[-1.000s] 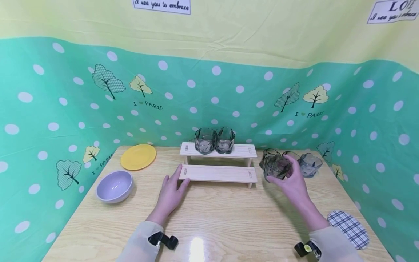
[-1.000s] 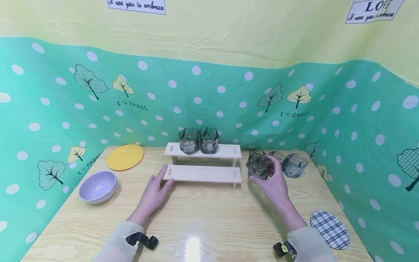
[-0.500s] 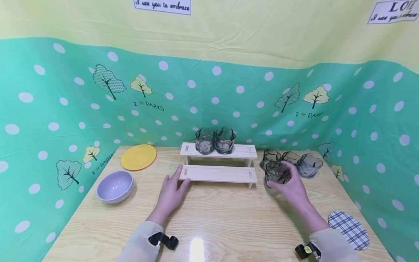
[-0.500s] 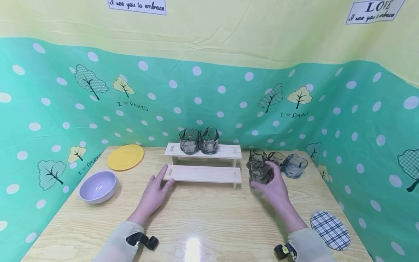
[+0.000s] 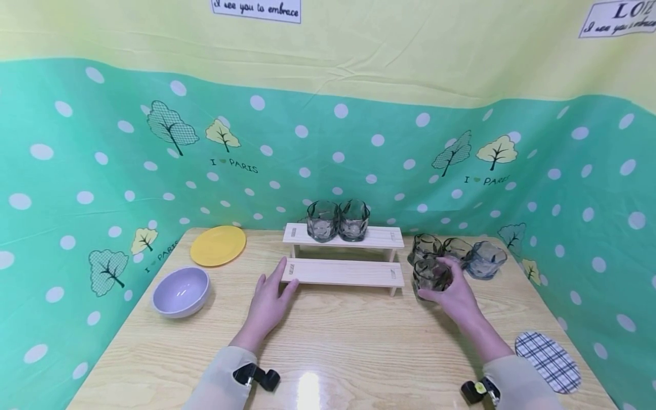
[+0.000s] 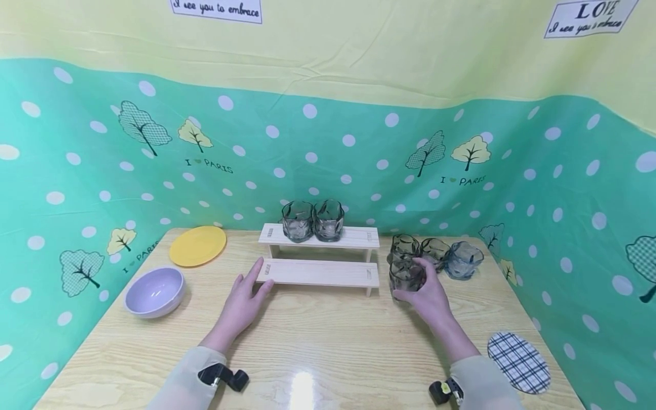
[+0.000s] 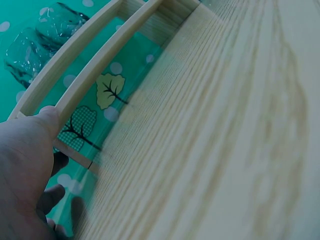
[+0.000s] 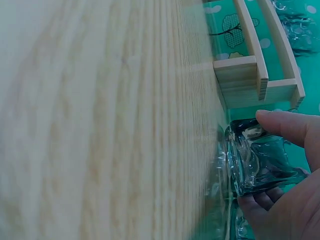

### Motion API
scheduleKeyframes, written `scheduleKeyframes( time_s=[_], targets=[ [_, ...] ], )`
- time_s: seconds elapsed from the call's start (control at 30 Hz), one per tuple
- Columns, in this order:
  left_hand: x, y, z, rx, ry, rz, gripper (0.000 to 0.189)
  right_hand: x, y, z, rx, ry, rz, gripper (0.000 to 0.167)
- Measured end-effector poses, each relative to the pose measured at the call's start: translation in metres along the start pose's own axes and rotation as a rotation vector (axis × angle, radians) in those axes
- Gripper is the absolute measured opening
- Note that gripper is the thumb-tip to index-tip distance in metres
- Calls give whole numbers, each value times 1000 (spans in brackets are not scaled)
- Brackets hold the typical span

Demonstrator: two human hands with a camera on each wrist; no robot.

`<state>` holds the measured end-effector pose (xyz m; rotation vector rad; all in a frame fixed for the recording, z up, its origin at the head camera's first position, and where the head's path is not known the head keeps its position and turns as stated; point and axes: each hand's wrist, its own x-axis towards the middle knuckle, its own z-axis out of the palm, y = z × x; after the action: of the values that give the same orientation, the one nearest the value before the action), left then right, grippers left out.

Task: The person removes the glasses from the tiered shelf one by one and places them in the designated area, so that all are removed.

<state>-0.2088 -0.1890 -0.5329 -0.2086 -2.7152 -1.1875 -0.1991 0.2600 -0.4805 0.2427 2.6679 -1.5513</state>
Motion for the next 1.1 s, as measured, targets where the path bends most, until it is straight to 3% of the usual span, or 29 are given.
scheduleKeyframes(
  time_s=[1.1],
  targets=[
    [0, -1, 1, 7, -4, -8, 74, 10, 7, 3, -43, 0, -49, 116]
  ],
)
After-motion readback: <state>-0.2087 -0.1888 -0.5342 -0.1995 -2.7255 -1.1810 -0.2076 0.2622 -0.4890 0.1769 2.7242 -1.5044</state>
